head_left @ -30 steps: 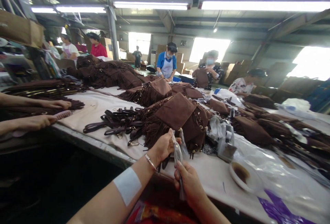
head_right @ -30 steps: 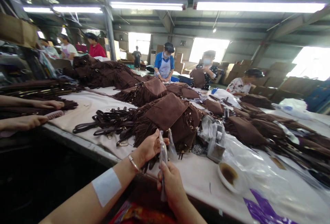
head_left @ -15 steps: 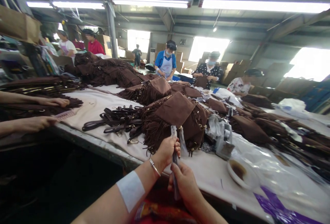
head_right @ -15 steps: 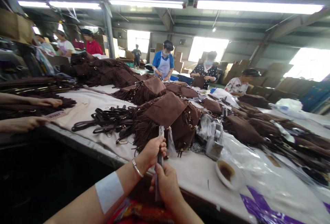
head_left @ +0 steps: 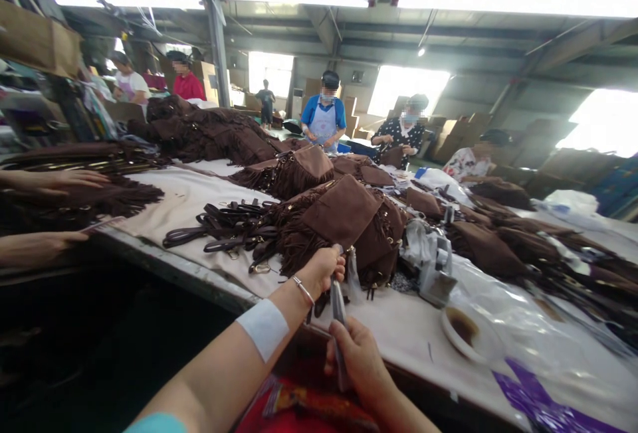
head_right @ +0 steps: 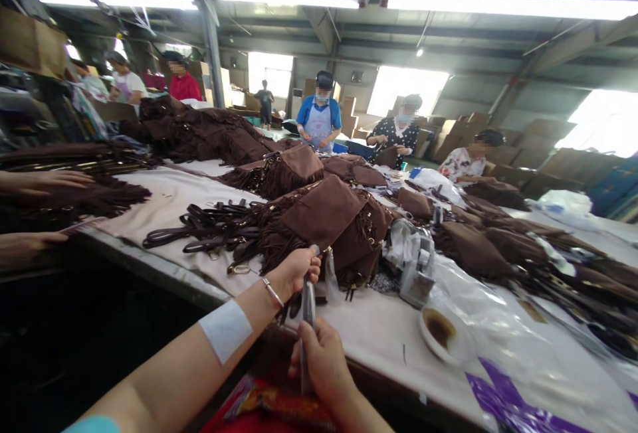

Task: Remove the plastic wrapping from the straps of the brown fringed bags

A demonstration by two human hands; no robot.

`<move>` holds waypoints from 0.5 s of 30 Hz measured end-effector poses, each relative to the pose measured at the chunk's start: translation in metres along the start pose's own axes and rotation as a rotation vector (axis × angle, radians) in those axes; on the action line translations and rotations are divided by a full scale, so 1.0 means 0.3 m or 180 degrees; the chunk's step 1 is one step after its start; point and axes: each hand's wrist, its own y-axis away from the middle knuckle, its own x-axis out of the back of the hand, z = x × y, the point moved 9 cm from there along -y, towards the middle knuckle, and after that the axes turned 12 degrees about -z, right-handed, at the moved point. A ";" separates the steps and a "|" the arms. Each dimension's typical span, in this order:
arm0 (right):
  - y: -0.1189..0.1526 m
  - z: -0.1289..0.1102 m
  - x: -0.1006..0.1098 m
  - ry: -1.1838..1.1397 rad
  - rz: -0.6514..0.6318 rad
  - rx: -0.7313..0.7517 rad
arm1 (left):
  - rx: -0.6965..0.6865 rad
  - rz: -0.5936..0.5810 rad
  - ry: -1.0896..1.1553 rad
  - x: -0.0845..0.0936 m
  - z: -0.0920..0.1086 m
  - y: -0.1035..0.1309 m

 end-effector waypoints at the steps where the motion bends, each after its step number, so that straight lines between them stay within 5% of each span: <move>1: 0.003 0.008 -0.001 -0.0044 -0.0040 -0.0044 | -0.0031 0.0052 -0.0070 0.002 0.000 -0.001; 15: 0.113 0.097 -0.065 -0.0885 -0.0388 -0.0519 | -0.0108 0.0299 -0.0357 0.028 0.018 -0.021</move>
